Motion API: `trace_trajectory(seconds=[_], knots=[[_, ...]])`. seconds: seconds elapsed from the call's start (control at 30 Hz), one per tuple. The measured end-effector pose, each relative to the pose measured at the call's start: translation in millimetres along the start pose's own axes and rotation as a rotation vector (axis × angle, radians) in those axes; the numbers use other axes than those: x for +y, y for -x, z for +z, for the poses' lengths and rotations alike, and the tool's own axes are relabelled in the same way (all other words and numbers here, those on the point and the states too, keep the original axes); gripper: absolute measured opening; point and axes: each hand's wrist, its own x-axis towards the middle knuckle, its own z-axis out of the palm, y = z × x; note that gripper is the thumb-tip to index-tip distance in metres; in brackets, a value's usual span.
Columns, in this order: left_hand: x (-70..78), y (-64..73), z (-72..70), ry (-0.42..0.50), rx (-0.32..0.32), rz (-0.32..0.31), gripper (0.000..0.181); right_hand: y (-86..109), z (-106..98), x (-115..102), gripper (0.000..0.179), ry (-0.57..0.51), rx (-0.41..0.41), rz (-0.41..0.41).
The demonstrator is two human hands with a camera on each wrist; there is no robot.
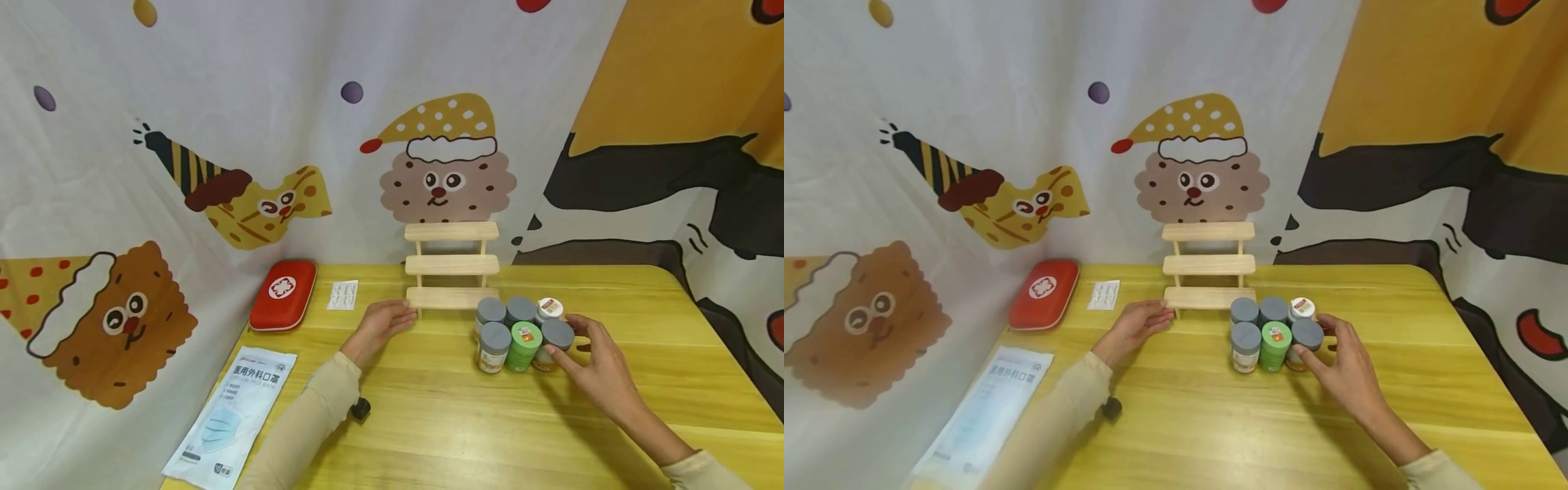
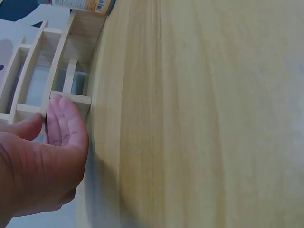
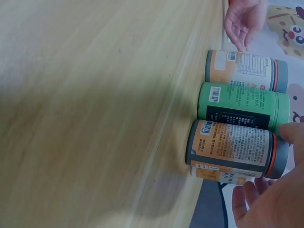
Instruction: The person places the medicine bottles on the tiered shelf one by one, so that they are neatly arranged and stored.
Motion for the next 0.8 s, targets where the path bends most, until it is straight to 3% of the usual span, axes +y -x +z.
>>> trace_trajectory(seconds=[0.33, 0.8], knots=[[-5.9, -5.1, -5.8, 0.074, -0.049, -0.009, 0.038, 1.2, 2.5, 2.8, 0.059, -0.023, 0.021, -0.005], [-7.1, -7.1, -6.6, 0.092, -0.046, -0.011, 0.037, 4.0, 3.3, 4.6, 0.058, -0.032, 0.061, -0.013]])
